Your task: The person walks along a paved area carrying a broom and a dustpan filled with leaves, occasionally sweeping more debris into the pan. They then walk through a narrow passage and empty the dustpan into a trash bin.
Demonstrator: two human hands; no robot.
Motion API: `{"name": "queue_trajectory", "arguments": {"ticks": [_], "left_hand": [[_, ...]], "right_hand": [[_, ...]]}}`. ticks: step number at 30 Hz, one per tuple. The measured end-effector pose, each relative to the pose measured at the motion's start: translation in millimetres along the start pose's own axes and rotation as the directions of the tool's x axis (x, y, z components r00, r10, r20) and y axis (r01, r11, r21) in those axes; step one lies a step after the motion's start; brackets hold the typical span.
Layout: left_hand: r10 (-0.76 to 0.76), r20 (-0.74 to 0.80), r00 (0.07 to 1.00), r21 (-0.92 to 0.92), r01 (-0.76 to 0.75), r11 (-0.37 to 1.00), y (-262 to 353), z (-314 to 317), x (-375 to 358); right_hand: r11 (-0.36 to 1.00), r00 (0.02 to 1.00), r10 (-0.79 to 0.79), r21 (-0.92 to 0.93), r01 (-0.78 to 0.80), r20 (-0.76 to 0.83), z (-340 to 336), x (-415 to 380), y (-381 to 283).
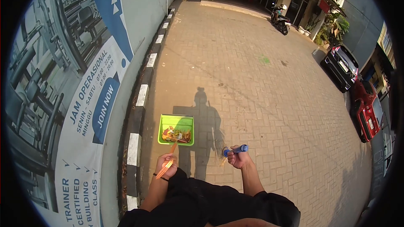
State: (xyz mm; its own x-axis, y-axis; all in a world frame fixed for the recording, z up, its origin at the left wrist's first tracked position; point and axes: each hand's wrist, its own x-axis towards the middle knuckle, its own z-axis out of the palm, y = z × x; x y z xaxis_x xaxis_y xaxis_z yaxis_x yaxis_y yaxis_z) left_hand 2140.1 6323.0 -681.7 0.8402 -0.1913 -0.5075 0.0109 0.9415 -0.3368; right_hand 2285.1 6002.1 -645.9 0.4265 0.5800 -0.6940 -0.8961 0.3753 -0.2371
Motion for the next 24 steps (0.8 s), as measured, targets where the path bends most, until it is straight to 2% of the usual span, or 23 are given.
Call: {"name": "queue_trajectory", "arguments": {"ticks": [1, 4, 5, 9, 12, 16, 18, 24], "left_hand": [[0.000, -0.043, 0.999, -0.031, -0.001, 1.000, 16, 17, 29], [0.004, -0.070, 0.998, -0.025, -0.006, 1.000, 62, 66, 125], [0.013, -0.030, 0.999, 0.075, -0.010, 0.997, 78, 85, 157], [0.044, -0.054, 0.998, 0.196, -0.032, 0.980, 165, 165, 291], [0.019, -0.082, 0.996, 0.127, -0.009, 0.992, 226, 242, 377], [-0.073, -0.029, 0.997, 0.219, 0.077, 0.973, 267, 359, 460], [-0.056, -0.043, 0.998, 0.158, 0.062, 0.985, 297, 394, 520], [-0.093, 0.015, 0.996, 0.012, 0.092, 0.996, 406, 499, 698]], "right_hand": [[1.000, 0.998, -0.017, -0.024, 0.018, 0.055, 16, 25, -31], [0.997, 0.998, -0.009, 0.081, 0.003, 0.064, 46, 104, -120], [0.993, 0.998, -0.004, 0.120, -0.004, 0.069, 55, 132, -143], [0.982, 0.992, -0.117, 0.155, 0.108, 0.051, 93, 218, -219], [0.982, 0.987, -0.158, 0.107, 0.157, -0.004, 145, 270, -279], [0.987, 0.988, -0.153, 0.036, 0.154, -0.031, 218, 338, -355], [0.988, 0.993, -0.088, 0.136, 0.077, 0.082, 231, 395, -389], [0.999, 0.999, 0.009, 0.048, -0.010, 0.032, 285, 587, -520]]}}
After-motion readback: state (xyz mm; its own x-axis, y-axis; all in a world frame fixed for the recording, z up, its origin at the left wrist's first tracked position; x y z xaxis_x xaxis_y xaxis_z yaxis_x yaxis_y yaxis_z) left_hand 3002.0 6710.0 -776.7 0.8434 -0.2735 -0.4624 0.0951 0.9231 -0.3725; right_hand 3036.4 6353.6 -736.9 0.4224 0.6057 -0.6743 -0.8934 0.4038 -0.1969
